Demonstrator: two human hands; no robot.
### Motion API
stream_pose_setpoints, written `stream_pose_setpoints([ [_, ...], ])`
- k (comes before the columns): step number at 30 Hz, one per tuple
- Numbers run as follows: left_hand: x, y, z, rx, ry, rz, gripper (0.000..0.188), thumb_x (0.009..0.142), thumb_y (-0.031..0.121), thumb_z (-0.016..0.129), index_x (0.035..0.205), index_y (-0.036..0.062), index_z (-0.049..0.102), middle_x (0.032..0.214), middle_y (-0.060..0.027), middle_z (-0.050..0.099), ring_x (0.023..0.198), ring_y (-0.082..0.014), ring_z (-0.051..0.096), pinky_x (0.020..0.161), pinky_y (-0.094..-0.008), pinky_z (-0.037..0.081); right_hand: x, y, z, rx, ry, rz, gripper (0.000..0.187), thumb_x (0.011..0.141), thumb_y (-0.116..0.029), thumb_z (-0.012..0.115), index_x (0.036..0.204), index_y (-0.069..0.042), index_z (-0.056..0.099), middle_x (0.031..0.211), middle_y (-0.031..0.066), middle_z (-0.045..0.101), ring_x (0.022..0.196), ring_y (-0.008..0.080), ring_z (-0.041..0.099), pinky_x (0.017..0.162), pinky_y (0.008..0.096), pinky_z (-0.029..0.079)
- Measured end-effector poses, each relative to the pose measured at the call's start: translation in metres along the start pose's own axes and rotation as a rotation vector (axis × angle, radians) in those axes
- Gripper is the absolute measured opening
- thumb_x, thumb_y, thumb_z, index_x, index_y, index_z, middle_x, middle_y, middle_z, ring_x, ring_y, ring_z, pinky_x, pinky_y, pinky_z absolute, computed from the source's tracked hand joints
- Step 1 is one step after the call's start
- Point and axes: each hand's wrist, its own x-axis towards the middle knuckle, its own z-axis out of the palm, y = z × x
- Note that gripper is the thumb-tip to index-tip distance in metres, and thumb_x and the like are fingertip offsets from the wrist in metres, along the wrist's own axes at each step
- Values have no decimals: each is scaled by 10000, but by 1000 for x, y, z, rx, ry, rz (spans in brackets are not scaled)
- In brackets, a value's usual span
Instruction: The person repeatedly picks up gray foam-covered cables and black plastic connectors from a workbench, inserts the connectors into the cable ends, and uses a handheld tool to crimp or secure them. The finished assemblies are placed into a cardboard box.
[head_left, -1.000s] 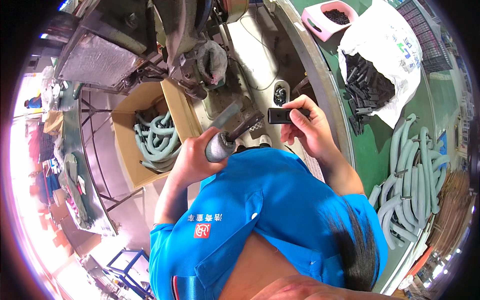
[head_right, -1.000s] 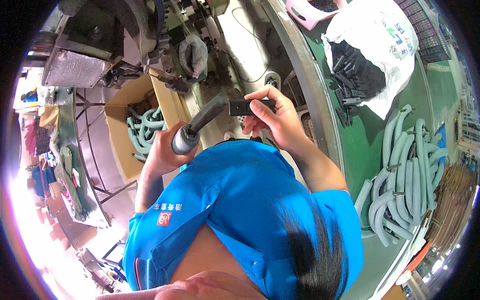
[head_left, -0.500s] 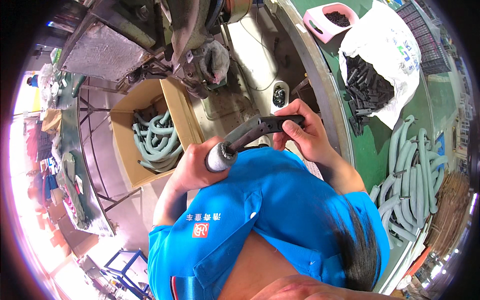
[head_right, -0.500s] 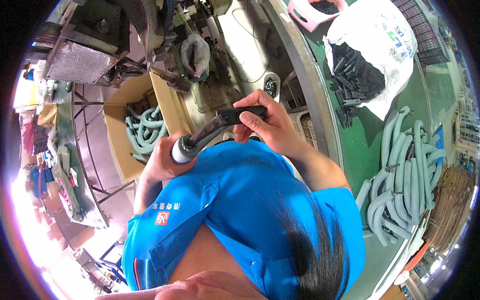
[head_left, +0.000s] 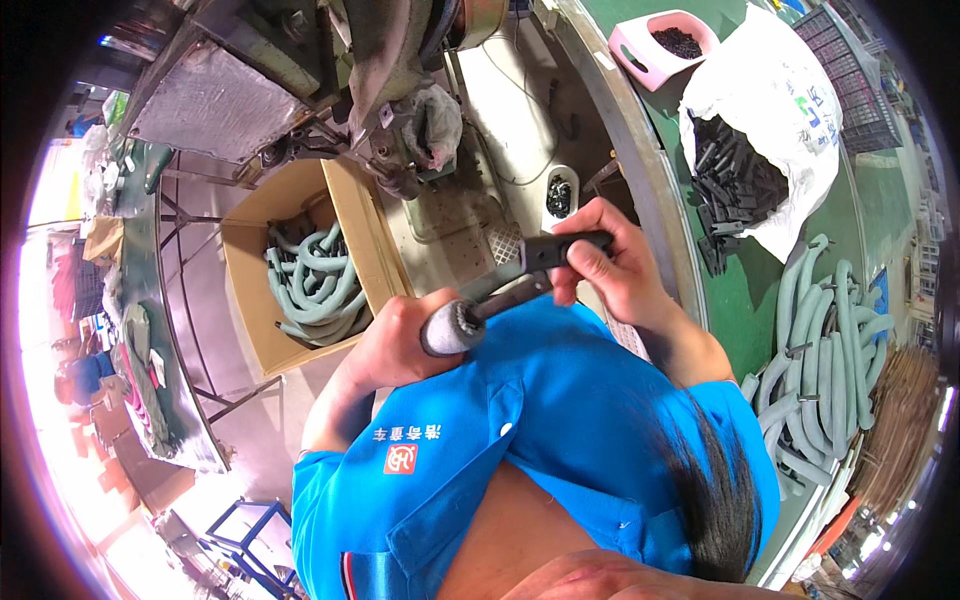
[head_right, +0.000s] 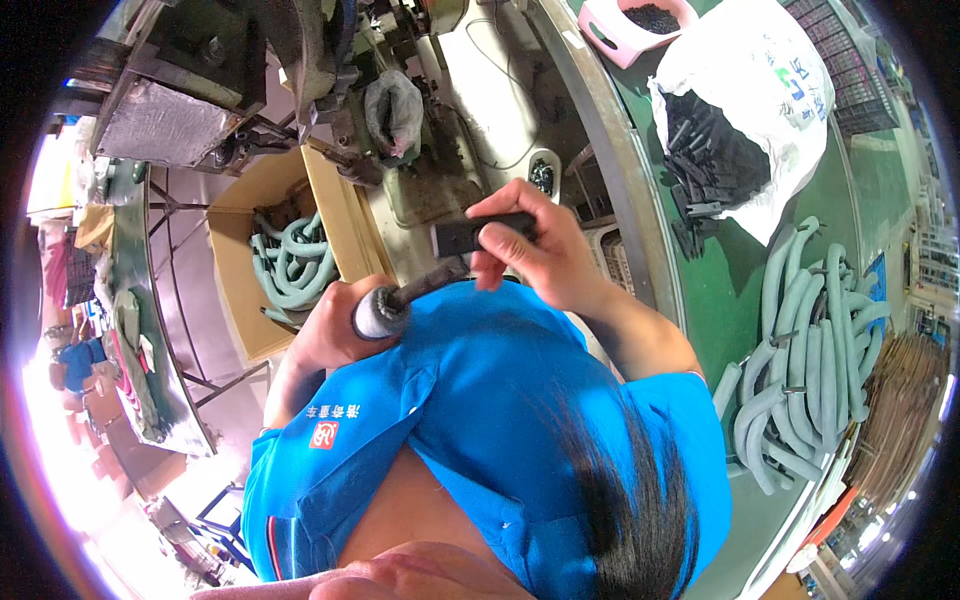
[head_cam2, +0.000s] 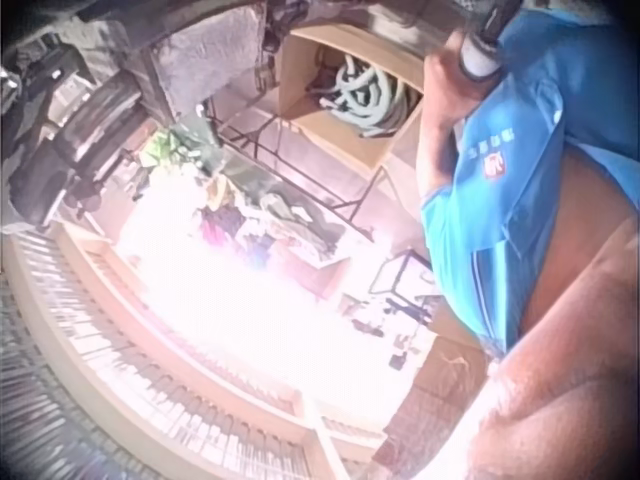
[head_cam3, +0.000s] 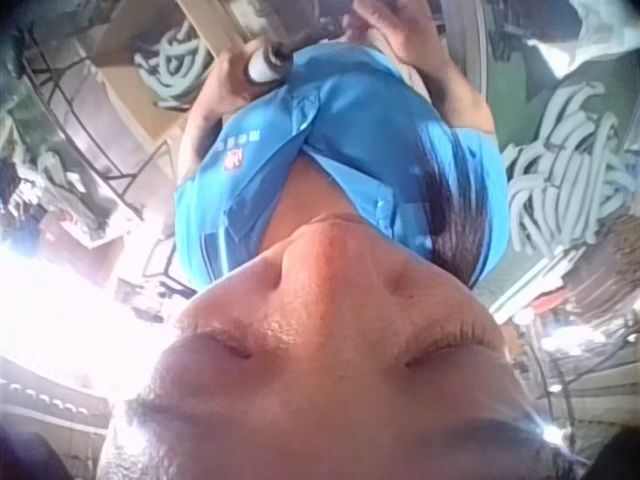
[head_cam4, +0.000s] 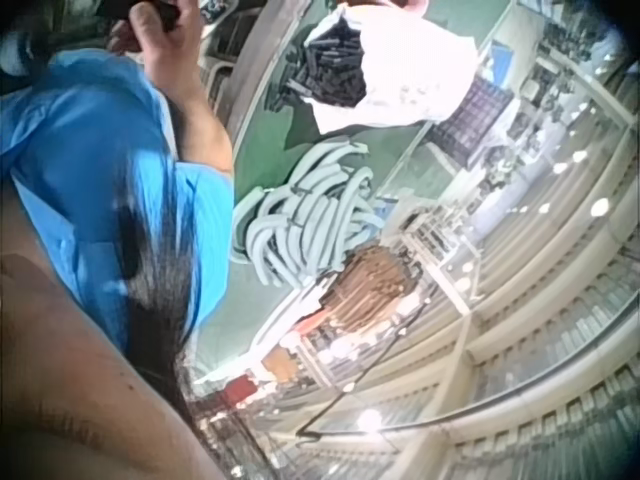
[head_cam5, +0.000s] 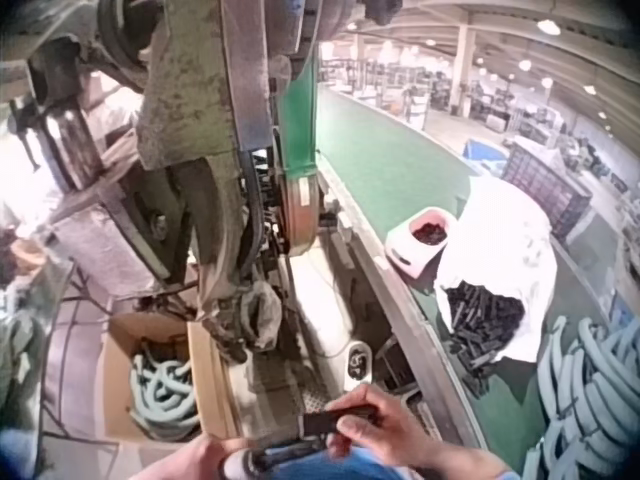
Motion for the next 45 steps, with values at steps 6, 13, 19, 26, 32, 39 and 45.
stream_pose_setpoints([
  [6, -7, -5, -1, -48, 114, -3, 255, 680, 80, 729, 895, 34, 599, 737, -72, 605, 696, -146, 565, 663, -293, 460, -5, -7, -2, 15, -49, 42, 238, 943, -184, 557, 1086, -10, 480, 750, 103, 616, 654, 157, 622, 597, 282, 506],
  [13, -11, -11, 0, -64, -7, -11, 275, 680, 89, 722, 920, 57, 593, 733, -107, 619, 673, -188, 620, 647, -324, 483, -2, -6, -1, -111, -88, 36, 215, 945, -176, 554, 1064, -15, 475, 747, 81, 604, 630, 122, 603, 570, 252, 483],
  [19, -13, -17, 7, -53, -38, -66, 286, 690, 131, 735, 928, 68, 588, 742, -149, 610, 674, -294, 619, 637, -364, 481, 8, -6, 8, -274, -265, 177, 202, 968, -229, 512, 1009, -37, 465, 678, 34, 529, 530, 75, 504, 479, 224, 402],
  [26, -12, -21, 17, 42, 12, -142, 363, 685, 202, 733, 1003, 87, 601, 792, -195, 639, 770, -385, 627, 679, -433, 488, 13, 24, 23, -362, -253, 129, 218, 983, -264, 481, 901, -67, 440, 656, -23, 426, 603, 40, 388, 532, 224, 324],
  [32, -10, -23, 16, 16, 57, -213, 343, 648, 109, 732, 952, 24, 599, 757, -179, 627, 720, -271, 640, 678, -359, 485, 28, 42, 29, -297, -277, 161, 220, 982, -263, 484, 893, -70, 430, 647, -34, 408, 590, 40, 373, 524, 222, 312],
  [39, -7, -83, 6, 125, 129, -365, 473, 627, 221, 703, 1059, 60, 598, 865, -221, 646, 873, -377, 626, 759, -432, 494, 98, 97, 12, -310, -404, 412, 271, 1013, -312, 386, 905, -83, 482, 712, -41, 467, 560, 18, 440, 493, 161, 338],
  [45, -45, -113, -13, 34, 377, -385, 421, 614, 175, 703, 993, 34, 588, 814, -209, 634, 820, -387, 624, 727, -417, 488, 250, 157, -32, -1162, 108, -279, 153, 884, -188, 552, 855, -48, 606, 821, 165, 646, 744, 355, 616, 664, 431, 485],
])
